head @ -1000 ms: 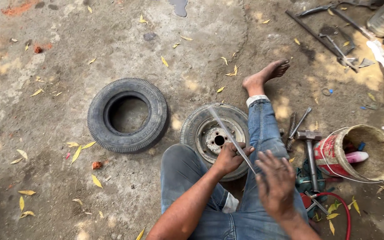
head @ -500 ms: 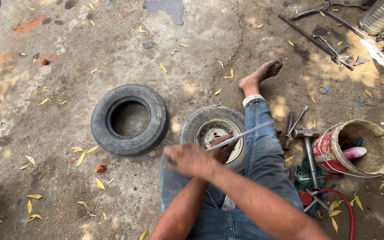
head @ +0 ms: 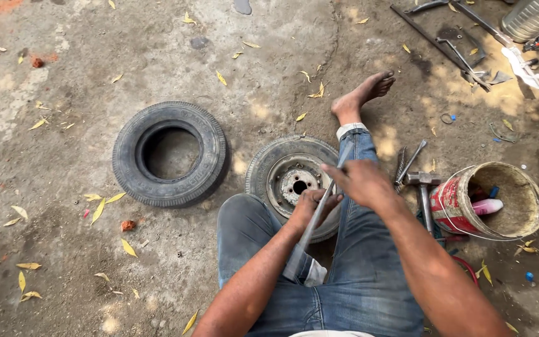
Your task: The person sits on the ground and uses a metal pry bar to work on the bead of a motorcycle tire mounted on a rim. They repeatedly insert the tool between the tire and rim, prying and rotating the tire to adjust the bead seating.
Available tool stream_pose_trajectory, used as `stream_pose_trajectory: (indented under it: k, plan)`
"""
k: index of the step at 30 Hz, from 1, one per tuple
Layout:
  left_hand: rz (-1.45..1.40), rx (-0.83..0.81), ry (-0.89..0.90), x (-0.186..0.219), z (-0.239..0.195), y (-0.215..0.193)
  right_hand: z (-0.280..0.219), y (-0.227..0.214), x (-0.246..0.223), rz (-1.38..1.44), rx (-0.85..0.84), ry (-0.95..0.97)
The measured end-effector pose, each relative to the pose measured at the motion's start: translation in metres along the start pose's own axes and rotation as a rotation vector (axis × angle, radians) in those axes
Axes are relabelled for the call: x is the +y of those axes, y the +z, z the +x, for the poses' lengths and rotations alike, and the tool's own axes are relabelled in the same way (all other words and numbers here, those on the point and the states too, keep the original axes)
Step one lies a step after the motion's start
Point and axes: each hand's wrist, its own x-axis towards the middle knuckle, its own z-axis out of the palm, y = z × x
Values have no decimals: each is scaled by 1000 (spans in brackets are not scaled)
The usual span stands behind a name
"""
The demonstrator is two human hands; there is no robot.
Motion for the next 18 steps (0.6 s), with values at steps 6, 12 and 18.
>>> stream_pose_trajectory:
  k: [6,12,18]
  plan:
    - [-19,-6,50,-12,6,12,-40,78,-121,-31,12,-452]
    - [11,-88,-112,-41,5,1,-122,107,-26,190,-55,-186]
    - [131,-200,-127,-22,-4,10,-30,13,47,71,230,197]
